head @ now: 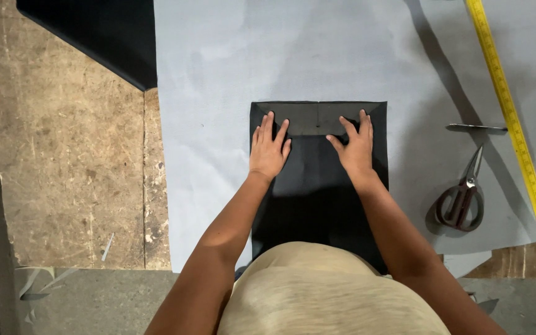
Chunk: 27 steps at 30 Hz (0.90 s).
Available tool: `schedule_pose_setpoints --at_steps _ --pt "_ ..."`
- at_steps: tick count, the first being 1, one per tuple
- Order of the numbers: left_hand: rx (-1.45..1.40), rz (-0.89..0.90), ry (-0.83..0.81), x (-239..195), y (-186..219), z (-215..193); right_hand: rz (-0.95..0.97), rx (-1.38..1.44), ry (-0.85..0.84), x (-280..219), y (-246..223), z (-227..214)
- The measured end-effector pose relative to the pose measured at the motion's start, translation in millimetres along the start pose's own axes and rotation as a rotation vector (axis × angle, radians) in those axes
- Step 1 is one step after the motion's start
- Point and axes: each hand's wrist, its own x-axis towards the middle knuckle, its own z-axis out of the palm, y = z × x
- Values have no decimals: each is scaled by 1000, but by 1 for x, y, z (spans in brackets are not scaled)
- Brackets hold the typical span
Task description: Measuring, marking, and cutting black upholstery material using a ruler, scissors, and a template.
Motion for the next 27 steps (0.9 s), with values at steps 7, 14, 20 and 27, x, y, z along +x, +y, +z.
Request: schedule_pose_setpoints --at_steps 7,14,20,27 --pt "10 8 12 0 -1 3 5 -8 -8 1 2 1" --pt "94 77 21 22 6 -5 7 -3 -28 1 1 -2" --pt "164 134 -217 51 2 9 29 -8 -39 2 0 -3" --pt "317 251 -667 102 20 -35 26 -14 -73 4 -3 -9"
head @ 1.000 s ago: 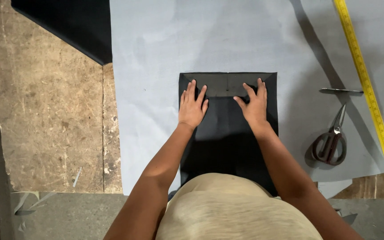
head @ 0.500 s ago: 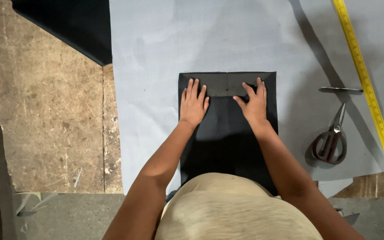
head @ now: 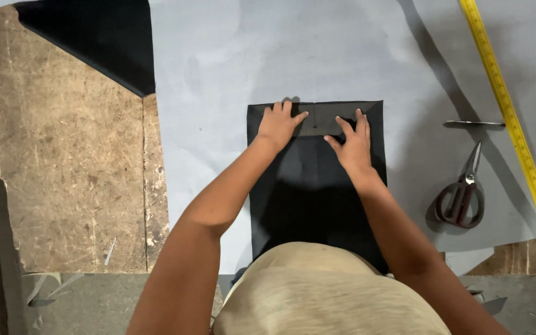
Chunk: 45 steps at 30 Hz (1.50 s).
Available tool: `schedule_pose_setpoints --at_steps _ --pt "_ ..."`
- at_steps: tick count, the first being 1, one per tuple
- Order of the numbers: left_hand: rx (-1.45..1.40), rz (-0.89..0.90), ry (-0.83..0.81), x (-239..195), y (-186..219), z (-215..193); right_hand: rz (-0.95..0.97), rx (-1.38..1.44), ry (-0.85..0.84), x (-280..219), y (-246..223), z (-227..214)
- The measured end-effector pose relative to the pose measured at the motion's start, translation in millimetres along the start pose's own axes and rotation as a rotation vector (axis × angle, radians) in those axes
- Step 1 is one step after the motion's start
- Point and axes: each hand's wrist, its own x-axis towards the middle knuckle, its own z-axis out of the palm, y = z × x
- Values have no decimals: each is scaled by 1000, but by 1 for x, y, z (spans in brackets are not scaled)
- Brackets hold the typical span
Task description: Measuring, marking, and cutting black upholstery material using a ruler, scissors, and a template.
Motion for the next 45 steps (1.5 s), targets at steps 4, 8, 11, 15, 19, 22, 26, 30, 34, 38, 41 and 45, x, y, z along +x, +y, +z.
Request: schedule_pose_setpoints --at_steps 4,8,11,15,19,22,26,30,34,38,41,45 --pt "-45 39 15 32 -5 13 -8 220 39 14 40 -9" --pt "-64 118 14 45 -15 0 -222 67 519 38 175 -36" --pt "-81 186 -288 55 -24 -21 166 -221 130 35 249 -87" --pt "-135 273 -308 71 -44 -17 200 -477 -48 25 294 -109" --pt "-131 312 -345 80 -48 -20 186 -466 -54 22 253 -129" --pt "-186 290 -371 90 -48 -13 -206 -170 374 15 207 -130" --pt "-237 265 -350 95 -46 0 -118 139 548 0 95 -136" --pt "-292 189 -180 115 -34 47 260 1021 167 -13 9 -111" --pt "-275 175 -38 87 -34 30 239 1080 -47 -42 -26 -42" --pt "-324 221 -17 93 -50 32 214 1209 -246 -55 -63 -11" --pt "-325 391 -159 136 -66 53 151 1186 -355 -43 -104 -38" --pt "-407 556 -230 149 -71 48 228 1405 -642 -43 -86 -52"
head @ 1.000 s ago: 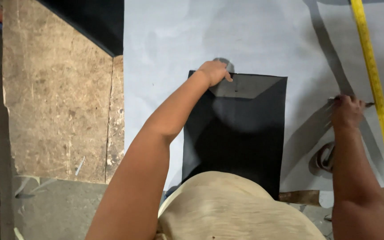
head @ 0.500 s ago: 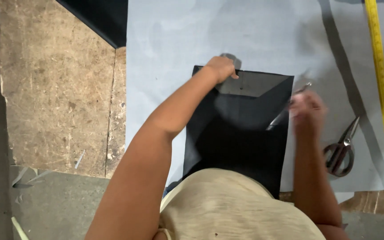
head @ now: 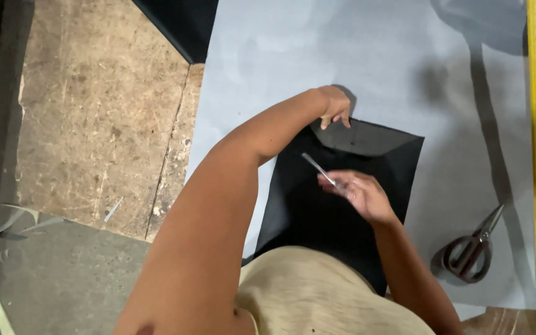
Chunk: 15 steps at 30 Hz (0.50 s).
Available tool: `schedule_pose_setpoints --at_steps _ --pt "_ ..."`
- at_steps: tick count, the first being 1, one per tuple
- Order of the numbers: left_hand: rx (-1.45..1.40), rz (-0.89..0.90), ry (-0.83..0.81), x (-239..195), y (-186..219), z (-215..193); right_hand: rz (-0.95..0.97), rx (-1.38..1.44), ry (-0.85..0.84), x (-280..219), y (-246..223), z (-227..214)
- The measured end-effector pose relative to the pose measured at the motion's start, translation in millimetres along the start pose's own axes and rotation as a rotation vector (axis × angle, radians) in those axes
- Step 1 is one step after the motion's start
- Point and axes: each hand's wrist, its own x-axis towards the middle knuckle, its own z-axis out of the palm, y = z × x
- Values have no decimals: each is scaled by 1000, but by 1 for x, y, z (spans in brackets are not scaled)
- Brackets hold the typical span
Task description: Measuring, marking, and cutting black upholstery material using a ruler, scissors, and a template.
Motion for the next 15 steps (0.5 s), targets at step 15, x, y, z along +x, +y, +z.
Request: schedule_pose_setpoints --at_steps 15 --pt "-136 44 98 -18 5 -7 -337 -288 184 41 28 -13"
